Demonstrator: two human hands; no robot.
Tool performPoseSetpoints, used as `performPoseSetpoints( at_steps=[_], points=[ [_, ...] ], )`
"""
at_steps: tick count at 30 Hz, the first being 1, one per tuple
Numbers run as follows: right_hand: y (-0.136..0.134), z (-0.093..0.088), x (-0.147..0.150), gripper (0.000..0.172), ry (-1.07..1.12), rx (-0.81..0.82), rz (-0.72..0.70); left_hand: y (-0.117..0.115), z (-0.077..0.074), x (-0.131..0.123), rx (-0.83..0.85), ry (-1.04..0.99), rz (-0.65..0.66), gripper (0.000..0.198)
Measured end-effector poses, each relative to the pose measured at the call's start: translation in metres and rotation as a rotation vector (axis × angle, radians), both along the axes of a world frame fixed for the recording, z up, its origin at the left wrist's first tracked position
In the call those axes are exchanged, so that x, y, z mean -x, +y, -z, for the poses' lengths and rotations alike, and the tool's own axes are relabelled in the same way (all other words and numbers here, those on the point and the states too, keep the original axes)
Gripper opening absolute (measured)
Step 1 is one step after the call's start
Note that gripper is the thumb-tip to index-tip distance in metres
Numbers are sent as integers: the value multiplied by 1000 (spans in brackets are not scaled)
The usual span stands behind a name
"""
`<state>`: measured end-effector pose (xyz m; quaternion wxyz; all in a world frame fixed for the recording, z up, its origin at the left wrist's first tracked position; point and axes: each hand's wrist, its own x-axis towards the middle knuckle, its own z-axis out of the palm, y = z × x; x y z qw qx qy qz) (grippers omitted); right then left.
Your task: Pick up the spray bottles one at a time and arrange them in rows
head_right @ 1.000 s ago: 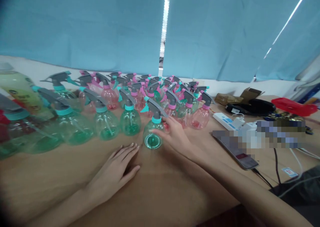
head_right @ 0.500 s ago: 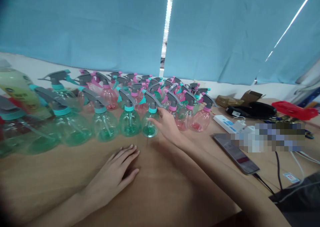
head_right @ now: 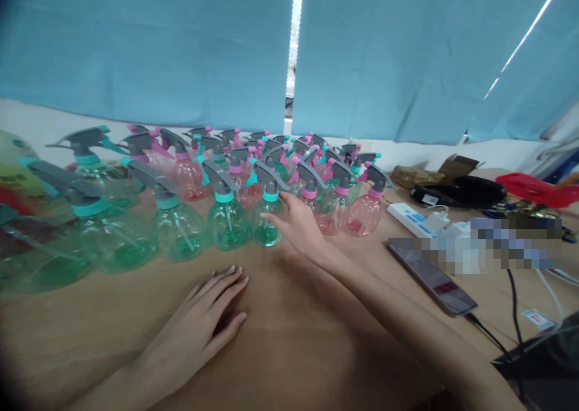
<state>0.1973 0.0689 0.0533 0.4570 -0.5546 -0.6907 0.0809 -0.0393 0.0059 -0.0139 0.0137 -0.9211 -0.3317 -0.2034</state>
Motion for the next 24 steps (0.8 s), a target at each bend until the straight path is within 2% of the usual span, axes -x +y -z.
performPoseSetpoints(
  at_steps=[3, 6, 8, 10, 13, 17, 19, 24],
  points=[
    [-16, -6, -10, 48, -5, -10, 13, 0, 0, 2, -4, -3, 6, 41],
    [-35, -13, -30, 40, 42, 1, -13, 1, 0, -2, -3, -3, 1, 41],
    [-44, -15, -47, 28, 18, -6, 42, 3, -1, -11, 7, 7, 4, 41],
    [-47, -16, -62, 26, -19, -15, 103, 5, -2, -24, 31, 16, 26, 40],
    [-43, -14, -77, 30, -33, -26, 187, 8, -5, -49, 74, 18, 69, 40],
    [-26, -7, -81, 44, -41, -31, 230, 10, -8, -76, 104, 42, 113, 41],
    [-17, -5, -78, 50, -41, -26, 230, 11, -7, -83, 117, 37, 133, 41],
    [4, -3, -68, 53, -71, -2, 230, 13, -7, -96, 132, 52, 156, 44]
  ],
)
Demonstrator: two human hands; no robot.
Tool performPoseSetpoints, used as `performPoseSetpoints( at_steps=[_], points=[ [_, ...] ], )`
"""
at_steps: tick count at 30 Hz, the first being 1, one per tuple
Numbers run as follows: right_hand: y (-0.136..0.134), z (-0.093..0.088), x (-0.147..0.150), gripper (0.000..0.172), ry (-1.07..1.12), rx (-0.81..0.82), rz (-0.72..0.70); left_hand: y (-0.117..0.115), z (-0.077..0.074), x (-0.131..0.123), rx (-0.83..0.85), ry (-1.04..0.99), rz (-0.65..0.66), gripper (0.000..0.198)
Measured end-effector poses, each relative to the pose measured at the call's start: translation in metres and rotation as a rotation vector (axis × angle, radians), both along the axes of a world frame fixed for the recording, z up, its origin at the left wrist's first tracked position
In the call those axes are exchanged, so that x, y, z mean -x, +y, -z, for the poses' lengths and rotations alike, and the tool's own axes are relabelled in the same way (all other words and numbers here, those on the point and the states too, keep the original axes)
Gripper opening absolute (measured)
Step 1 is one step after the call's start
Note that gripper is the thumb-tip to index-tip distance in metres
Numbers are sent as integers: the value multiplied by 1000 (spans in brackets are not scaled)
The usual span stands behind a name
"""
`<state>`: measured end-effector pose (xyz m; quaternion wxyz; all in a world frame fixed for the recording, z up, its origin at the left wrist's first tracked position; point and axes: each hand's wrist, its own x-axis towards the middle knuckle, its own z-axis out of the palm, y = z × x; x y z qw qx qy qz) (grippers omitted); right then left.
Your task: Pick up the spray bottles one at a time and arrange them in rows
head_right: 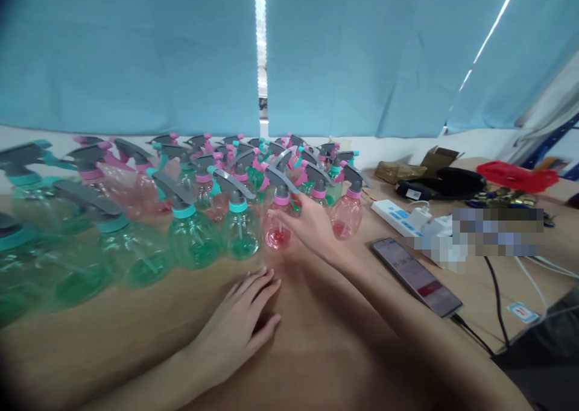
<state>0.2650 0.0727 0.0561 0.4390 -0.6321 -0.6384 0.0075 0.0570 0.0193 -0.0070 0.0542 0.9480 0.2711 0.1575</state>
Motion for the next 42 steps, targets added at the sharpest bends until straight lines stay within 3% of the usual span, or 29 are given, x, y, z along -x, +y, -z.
performPoseSetpoints(
  at_steps=[8, 13, 18, 20, 22, 25, 28, 35, 38, 42],
  points=[
    [0, -8, 3, 45, -66, 96, -11, 4, 0, -23, 30, -37, 39, 41],
    [-28, -12, -2, 39, -129, 126, -8, 5, -1, -20, 71, -138, 43, 31],
    [-59, -11, -8, 37, -96, 138, -15, 3, -8, -15, 160, -284, -75, 13],
    [-69, -10, -9, 35, -65, 112, -71, 3, -8, -15, 143, -354, -133, 23],
    [-79, -12, -6, 35, -49, 96, -126, 3, -7, -14, 122, -401, -171, 45],
    [-92, -17, 2, 37, -60, 124, -169, 4, -6, -16, 117, -410, -153, 75],
    [-104, -22, 12, 36, -114, 167, -178, 3, -6, -19, 108, -418, -112, 89],
    [-113, -30, 14, 42, -81, 179, -276, -8, -11, -22, 213, -491, -103, 86],
    [-108, -32, 13, 41, 72, 165, -349, -12, -12, -23, 263, -511, -64, 84],
    [-100, -28, 20, 54, 305, 124, -483, -16, -15, -25, 346, -517, -9, 83]
  ],
)
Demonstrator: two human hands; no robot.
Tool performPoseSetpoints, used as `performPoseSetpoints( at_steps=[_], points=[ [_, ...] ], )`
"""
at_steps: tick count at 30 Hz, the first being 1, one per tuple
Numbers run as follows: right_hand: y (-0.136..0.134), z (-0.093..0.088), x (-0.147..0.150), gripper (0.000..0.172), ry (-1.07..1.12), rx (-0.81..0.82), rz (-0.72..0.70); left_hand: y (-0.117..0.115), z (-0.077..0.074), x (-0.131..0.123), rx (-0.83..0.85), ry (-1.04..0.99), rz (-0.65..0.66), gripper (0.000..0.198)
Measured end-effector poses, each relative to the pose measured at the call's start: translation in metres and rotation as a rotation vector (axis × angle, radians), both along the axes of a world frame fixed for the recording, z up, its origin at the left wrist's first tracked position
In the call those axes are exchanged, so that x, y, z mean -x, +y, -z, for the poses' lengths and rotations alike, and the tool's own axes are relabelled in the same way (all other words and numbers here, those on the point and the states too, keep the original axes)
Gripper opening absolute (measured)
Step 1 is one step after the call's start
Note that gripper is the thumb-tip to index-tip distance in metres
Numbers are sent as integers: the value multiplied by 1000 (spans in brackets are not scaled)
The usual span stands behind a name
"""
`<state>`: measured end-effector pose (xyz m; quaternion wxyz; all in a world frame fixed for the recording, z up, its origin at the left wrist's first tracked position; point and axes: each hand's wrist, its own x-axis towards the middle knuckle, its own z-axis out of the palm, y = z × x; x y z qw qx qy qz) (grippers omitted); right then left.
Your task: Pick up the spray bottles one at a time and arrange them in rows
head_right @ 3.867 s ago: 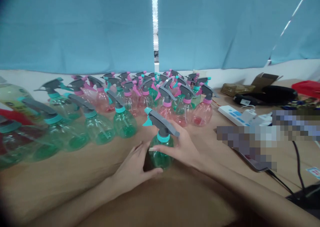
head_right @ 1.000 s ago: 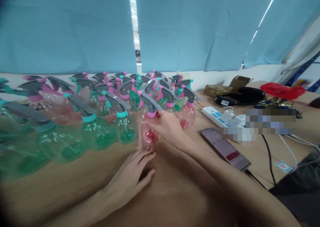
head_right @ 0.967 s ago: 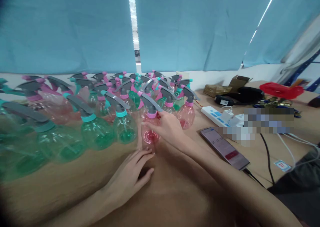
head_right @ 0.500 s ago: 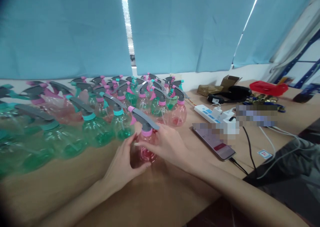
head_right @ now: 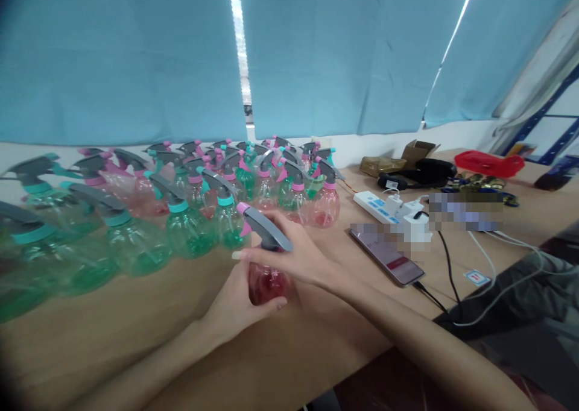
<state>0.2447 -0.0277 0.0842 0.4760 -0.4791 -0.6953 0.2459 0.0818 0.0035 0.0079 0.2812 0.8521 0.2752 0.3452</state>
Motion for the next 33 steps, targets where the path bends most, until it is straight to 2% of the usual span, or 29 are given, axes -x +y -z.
performPoseSetpoints(
  at_steps=[8, 16, 20, 24, 27, 33],
  points=[
    [6, 4, 16, 29, 151, -48, -98, -1, -1, -1, 27, -19, 77, 85],
    [12, 4, 17, 26, 174, -34, -107, -4, 0, 5, 19, 17, 49, 93],
    [18, 2, 20, 26, 187, -15, -110, -2, 6, 23, -56, 141, 1, 89],
    [19, -3, 20, 22, 178, 5, -58, 3, 11, 51, -170, 350, -82, 71],
    [20, -4, 19, 22, 162, 34, -55, 8, 17, 69, -260, 444, -152, 67],
    [24, -2, 23, 20, 160, 56, -129, 12, 22, 79, -337, 504, -152, 60]
  ],
)
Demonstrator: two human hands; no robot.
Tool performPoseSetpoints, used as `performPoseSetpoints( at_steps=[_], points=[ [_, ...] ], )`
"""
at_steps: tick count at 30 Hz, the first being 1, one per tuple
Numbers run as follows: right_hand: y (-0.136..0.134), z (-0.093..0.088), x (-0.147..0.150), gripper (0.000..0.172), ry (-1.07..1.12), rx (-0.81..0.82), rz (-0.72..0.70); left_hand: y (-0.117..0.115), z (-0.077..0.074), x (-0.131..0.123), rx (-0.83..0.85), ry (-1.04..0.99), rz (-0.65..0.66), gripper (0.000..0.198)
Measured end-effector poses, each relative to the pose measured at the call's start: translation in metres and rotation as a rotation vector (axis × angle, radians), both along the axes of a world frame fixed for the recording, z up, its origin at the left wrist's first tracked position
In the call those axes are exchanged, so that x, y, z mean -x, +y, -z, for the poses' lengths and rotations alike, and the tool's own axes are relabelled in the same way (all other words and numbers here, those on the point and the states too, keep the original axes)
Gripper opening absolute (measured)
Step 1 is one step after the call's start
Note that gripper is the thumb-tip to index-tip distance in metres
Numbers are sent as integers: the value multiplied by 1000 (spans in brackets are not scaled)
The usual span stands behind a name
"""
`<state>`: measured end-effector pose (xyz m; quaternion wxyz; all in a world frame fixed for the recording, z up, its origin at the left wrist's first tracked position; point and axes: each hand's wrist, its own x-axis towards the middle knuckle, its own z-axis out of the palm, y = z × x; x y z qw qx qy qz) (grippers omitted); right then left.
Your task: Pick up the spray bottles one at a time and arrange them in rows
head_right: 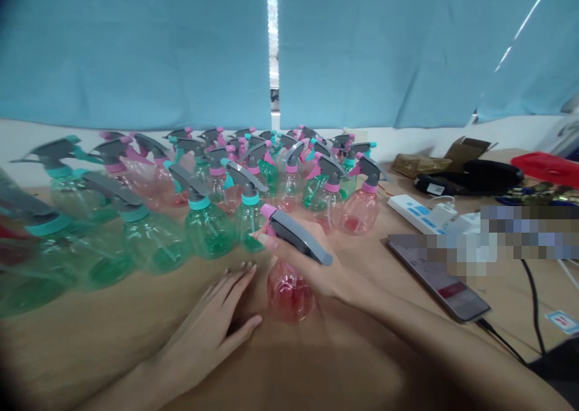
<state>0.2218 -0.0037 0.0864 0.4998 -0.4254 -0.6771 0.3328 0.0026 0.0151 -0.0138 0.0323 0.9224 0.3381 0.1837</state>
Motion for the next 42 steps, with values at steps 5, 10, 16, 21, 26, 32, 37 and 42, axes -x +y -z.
performPoseSetpoints(
  at_steps=[5, 10, 16, 21, 26, 32, 37, 42],
  points=[
    [7, 5, 2, 27, -7, -51, 35, -2, -3, -2, -3, 13, 17, 56],
    [6, 11, 0, 29, -74, -18, 129, -1, -3, -1, 7, 3, 25, 54],
    [4, 8, 2, 25, -50, -46, 200, -2, -3, -1, 10, 3, 29, 53],
    [4, -2, 4, 30, -76, -62, 125, -2, -3, -1, 2, 23, 16, 53],
    [12, -2, 7, 20, -2, -78, 31, -2, -3, -2, 8, 29, 25, 53],
    [24, 13, 8, 15, 82, -48, -4, -2, -5, -1, 15, 8, 33, 51],
    [28, 22, 10, 27, 197, 8, -62, -2, -3, -1, 23, 18, 30, 52],
    [30, 23, 11, 46, 258, 35, -91, -1, -1, -1, 31, 1, 33, 52]
  ],
)
